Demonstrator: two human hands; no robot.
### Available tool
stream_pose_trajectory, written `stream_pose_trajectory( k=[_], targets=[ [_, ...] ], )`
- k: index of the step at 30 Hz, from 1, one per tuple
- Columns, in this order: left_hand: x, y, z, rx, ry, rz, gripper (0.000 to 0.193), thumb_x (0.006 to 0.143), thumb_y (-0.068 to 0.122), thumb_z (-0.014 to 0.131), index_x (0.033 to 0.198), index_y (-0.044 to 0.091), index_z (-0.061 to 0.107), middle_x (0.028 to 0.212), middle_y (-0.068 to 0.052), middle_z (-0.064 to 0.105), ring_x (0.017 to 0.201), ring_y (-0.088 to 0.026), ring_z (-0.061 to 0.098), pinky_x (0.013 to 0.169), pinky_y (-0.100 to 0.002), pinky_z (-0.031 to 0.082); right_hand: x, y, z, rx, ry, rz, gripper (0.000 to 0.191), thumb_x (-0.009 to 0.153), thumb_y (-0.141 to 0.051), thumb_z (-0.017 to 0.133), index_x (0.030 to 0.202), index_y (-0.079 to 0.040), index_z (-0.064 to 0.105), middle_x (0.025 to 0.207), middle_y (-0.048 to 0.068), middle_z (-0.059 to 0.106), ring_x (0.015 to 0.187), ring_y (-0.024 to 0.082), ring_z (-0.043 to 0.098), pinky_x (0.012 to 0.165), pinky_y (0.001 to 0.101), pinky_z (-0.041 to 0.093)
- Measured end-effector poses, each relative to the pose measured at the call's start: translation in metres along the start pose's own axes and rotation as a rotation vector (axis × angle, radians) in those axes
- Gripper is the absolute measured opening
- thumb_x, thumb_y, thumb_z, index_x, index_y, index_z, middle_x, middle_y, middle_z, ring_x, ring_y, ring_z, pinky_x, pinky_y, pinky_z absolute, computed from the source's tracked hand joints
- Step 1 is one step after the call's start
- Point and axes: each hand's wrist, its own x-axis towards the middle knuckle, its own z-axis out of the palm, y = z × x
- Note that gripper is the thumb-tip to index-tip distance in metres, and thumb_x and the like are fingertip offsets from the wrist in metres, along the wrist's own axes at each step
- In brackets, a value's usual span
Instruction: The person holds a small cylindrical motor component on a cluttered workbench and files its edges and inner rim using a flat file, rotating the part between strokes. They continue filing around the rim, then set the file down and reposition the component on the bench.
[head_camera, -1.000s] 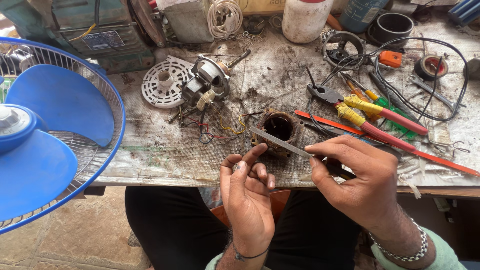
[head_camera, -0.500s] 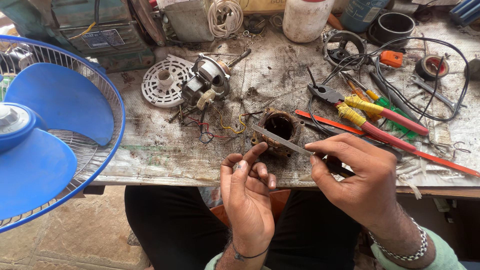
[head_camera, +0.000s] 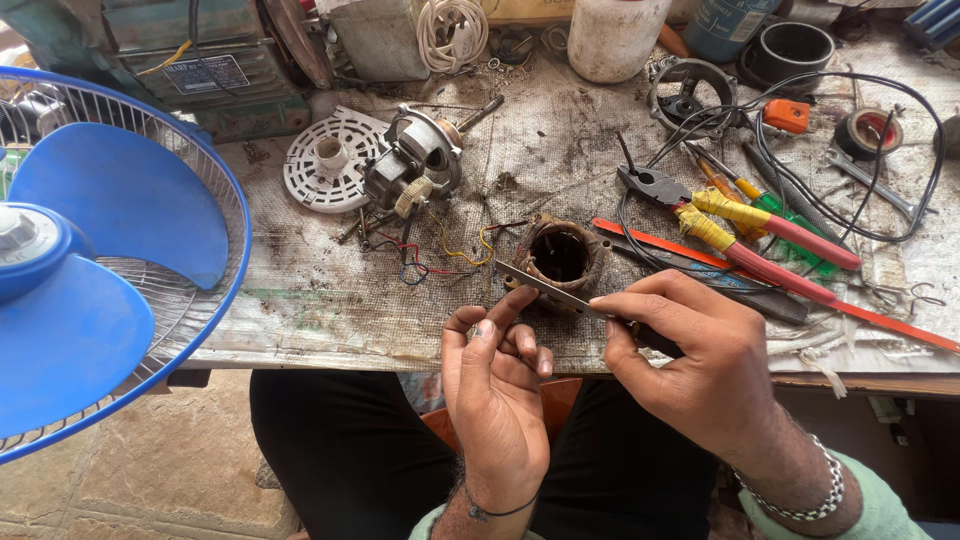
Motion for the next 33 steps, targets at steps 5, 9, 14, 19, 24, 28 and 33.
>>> stream_pose_trajectory(
  k=[5,9,14,19,24,28,33],
  targets=[
    [-0.0003,0.0009,0.0005,-0.001,-0.001,0.001,0.018,0.100,0.016,0.048,0.115,0.008,0.041,0.123,-0.025,0.064,0.083,-0.014,0.055,0.069,-0.030,0.051,-0.0011,0.0007,0.0016,0.007,0.005,-0.006,0.023,0.077,0.000,0.075,0.100,-0.004,0.077,0.089,0.008,0.072,0.075,0.017,0.075,0.063,0.0277,0.058],
    [-0.0002,0.0010,0.0000,0.007,0.008,-0.010,0.019,0.099,0.017,0.049,0.115,0.009,0.041,0.122,-0.025,0.064,0.083,-0.014,0.056,0.068,-0.031,0.052,-0.0014,0.0004,0.0017,-0.015,0.003,-0.016,0.023,0.076,0.000,0.075,0.099,-0.004,0.077,0.089,0.008,0.072,0.076,0.018,0.074,0.064,0.0287,0.057],
    [-0.0001,0.0002,-0.0004,-0.013,-0.006,0.001,0.018,0.100,0.016,0.049,0.115,0.009,0.041,0.123,-0.026,0.064,0.083,-0.014,0.056,0.069,-0.030,0.052,-0.0012,-0.0001,-0.0003,-0.010,0.007,-0.005,0.023,0.076,0.000,0.075,0.099,-0.005,0.077,0.089,0.008,0.072,0.076,0.017,0.074,0.064,0.0283,0.058],
    [0.0003,0.0003,-0.0007,-0.010,-0.015,0.002,0.017,0.101,0.015,0.048,0.116,0.009,0.041,0.123,-0.026,0.064,0.082,-0.014,0.056,0.068,-0.030,0.052,-0.0011,0.0003,0.0001,-0.005,0.002,-0.007,0.022,0.077,0.000,0.076,0.099,-0.005,0.077,0.089,0.008,0.072,0.075,0.017,0.074,0.063,0.0283,0.058],
    [0.0004,0.0005,0.0001,0.012,-0.002,0.002,0.017,0.101,0.015,0.048,0.115,0.008,0.041,0.123,-0.027,0.064,0.082,-0.013,0.056,0.067,-0.029,0.052,-0.0014,0.0013,0.0006,-0.013,0.001,-0.019,0.023,0.076,-0.001,0.076,0.099,-0.004,0.077,0.089,0.008,0.072,0.075,0.017,0.074,0.063,0.0278,0.058],
    [0.0003,0.0010,0.0006,0.019,0.007,-0.001,0.018,0.100,0.016,0.047,0.115,0.009,0.041,0.123,-0.026,0.064,0.081,-0.013,0.056,0.066,-0.029,0.052,-0.0004,0.0031,0.0039,0.034,-0.012,-0.015,0.022,0.078,-0.001,0.075,0.099,-0.004,0.077,0.089,0.008,0.073,0.075,0.016,0.074,0.062,0.0263,0.058],
    [0.0002,0.0010,0.0000,0.008,0.005,-0.006,0.018,0.100,0.015,0.048,0.115,0.009,0.041,0.122,-0.026,0.064,0.082,-0.013,0.056,0.066,-0.030,0.052,-0.0020,0.0047,0.0045,0.019,0.010,-0.017,0.022,0.078,-0.001,0.075,0.100,-0.004,0.077,0.089,0.008,0.072,0.074,0.016,0.074,0.060,0.0266,0.058]
  ],
)
